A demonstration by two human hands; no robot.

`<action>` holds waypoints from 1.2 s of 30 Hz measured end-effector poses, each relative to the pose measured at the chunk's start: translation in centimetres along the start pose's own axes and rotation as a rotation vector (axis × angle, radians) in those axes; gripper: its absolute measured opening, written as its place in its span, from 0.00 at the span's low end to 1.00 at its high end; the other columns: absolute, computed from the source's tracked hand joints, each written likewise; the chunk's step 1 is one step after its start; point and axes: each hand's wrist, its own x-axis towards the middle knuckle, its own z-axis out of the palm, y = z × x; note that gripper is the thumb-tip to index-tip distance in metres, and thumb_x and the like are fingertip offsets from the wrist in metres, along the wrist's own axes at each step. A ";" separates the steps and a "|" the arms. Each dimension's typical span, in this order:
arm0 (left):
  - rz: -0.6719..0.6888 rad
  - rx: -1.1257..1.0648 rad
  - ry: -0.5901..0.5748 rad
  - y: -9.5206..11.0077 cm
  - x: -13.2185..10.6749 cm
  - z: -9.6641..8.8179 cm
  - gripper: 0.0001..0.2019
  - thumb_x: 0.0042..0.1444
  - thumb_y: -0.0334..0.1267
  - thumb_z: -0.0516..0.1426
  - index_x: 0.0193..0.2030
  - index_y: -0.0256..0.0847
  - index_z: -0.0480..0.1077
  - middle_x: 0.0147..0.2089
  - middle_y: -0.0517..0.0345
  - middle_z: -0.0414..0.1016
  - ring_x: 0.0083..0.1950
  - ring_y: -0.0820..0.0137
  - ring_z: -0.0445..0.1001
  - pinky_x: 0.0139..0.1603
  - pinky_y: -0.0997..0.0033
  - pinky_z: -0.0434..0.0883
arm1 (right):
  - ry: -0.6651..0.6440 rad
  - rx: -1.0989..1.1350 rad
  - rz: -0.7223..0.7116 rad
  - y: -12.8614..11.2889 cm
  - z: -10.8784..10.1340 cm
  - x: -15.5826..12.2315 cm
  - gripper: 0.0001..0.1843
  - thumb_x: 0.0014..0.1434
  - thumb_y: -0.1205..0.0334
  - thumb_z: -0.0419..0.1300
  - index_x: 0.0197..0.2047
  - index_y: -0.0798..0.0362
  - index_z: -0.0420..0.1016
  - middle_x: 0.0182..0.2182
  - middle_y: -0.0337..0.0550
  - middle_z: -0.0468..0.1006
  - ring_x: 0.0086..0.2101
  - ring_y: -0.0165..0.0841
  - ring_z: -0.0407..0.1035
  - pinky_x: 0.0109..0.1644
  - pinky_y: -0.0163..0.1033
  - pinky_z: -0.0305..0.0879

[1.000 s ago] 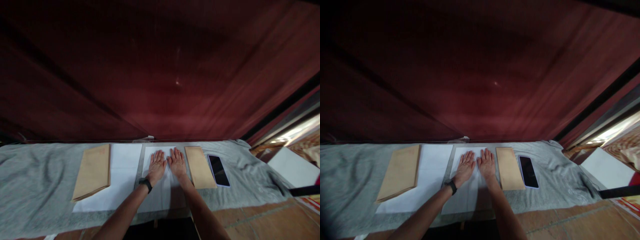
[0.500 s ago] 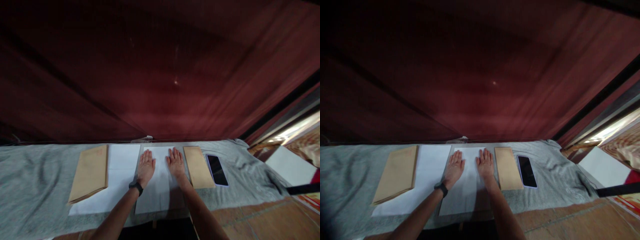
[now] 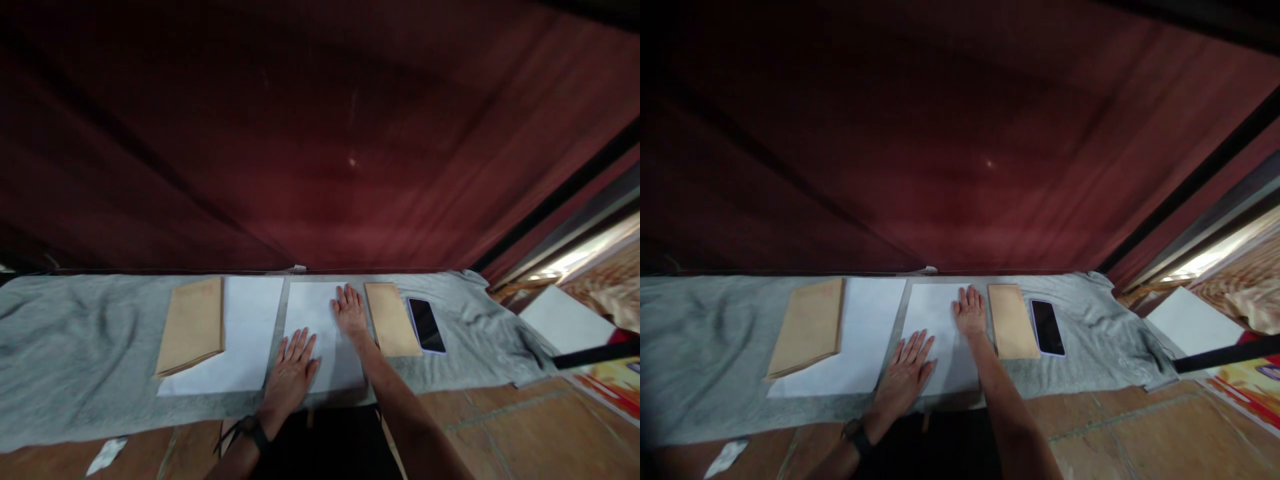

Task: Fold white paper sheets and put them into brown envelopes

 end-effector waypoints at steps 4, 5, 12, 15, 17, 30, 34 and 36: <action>-0.027 -0.056 -0.015 0.4 0.2 -0.7 0.26 0.69 0.49 0.49 0.70 0.45 0.62 0.74 0.52 0.57 0.75 0.56 0.55 0.73 0.46 0.55 | -0.026 0.017 0.003 -0.8 -1.4 -1.0 0.28 0.72 0.57 0.48 0.70 0.59 0.62 0.69 0.59 0.59 0.68 0.47 0.55 0.70 0.55 0.48; -0.029 -0.066 -0.015 0.5 0.1 -0.8 0.26 0.69 0.48 0.49 0.70 0.45 0.62 0.74 0.52 0.57 0.75 0.56 0.55 0.73 0.45 0.55 | -0.017 0.026 -0.017 -1.1 -1.7 -2.0 0.28 0.72 0.57 0.48 0.70 0.60 0.61 0.70 0.59 0.58 0.68 0.47 0.54 0.71 0.55 0.48; -0.019 -0.074 -0.028 0.4 -0.2 -0.6 0.25 0.69 0.46 0.49 0.70 0.43 0.62 0.73 0.50 0.58 0.75 0.56 0.55 0.74 0.45 0.54 | -0.027 0.133 -0.366 -1.8 -3.3 -13.1 0.27 0.72 0.53 0.48 0.72 0.45 0.58 0.72 0.44 0.56 0.69 0.40 0.54 0.71 0.52 0.50; 0.046 -0.068 -0.037 0.1 -1.4 -0.8 0.25 0.70 0.46 0.49 0.70 0.43 0.61 0.74 0.49 0.57 0.75 0.57 0.55 0.73 0.47 0.56 | -0.034 0.113 -0.321 0.0 -4.4 -15.6 0.28 0.72 0.53 0.49 0.72 0.47 0.57 0.71 0.48 0.58 0.68 0.41 0.56 0.71 0.52 0.52; 0.083 -0.066 -0.031 -0.1 -2.7 -1.2 0.25 0.70 0.47 0.49 0.70 0.43 0.61 0.74 0.49 0.56 0.75 0.58 0.56 0.73 0.48 0.57 | -0.030 0.095 -0.305 1.3 -4.9 -16.2 0.29 0.72 0.54 0.50 0.73 0.49 0.56 0.70 0.50 0.58 0.68 0.42 0.56 0.70 0.54 0.52; 0.010 -0.098 -0.102 -0.1 -5.9 -2.5 0.26 0.62 0.35 0.53 0.67 0.37 0.64 0.71 0.43 0.63 0.70 0.55 0.64 0.66 0.49 0.67 | -0.066 0.164 -0.430 4.5 -7.3 -18.4 0.32 0.69 0.53 0.54 0.73 0.51 0.56 0.69 0.51 0.62 0.66 0.43 0.59 0.71 0.54 0.54; 0.041 -0.094 -0.154 -0.4 -5.3 -2.6 0.24 0.63 0.36 0.53 0.66 0.39 0.67 0.68 0.43 0.67 0.69 0.55 0.66 0.66 0.49 0.67 | -0.085 0.195 -0.410 4.4 -7.6 -18.3 0.31 0.68 0.54 0.55 0.71 0.51 0.60 0.68 0.51 0.63 0.66 0.42 0.59 0.70 0.55 0.55; 0.076 -0.095 -0.159 -0.7 -5.1 -2.7 0.23 0.64 0.36 0.52 0.65 0.40 0.67 0.68 0.45 0.68 0.69 0.56 0.66 0.67 0.51 0.66 | -0.094 0.202 -0.404 4.3 -7.6 -18.2 0.31 0.68 0.54 0.56 0.71 0.50 0.60 0.68 0.51 0.63 0.66 0.43 0.59 0.70 0.55 0.56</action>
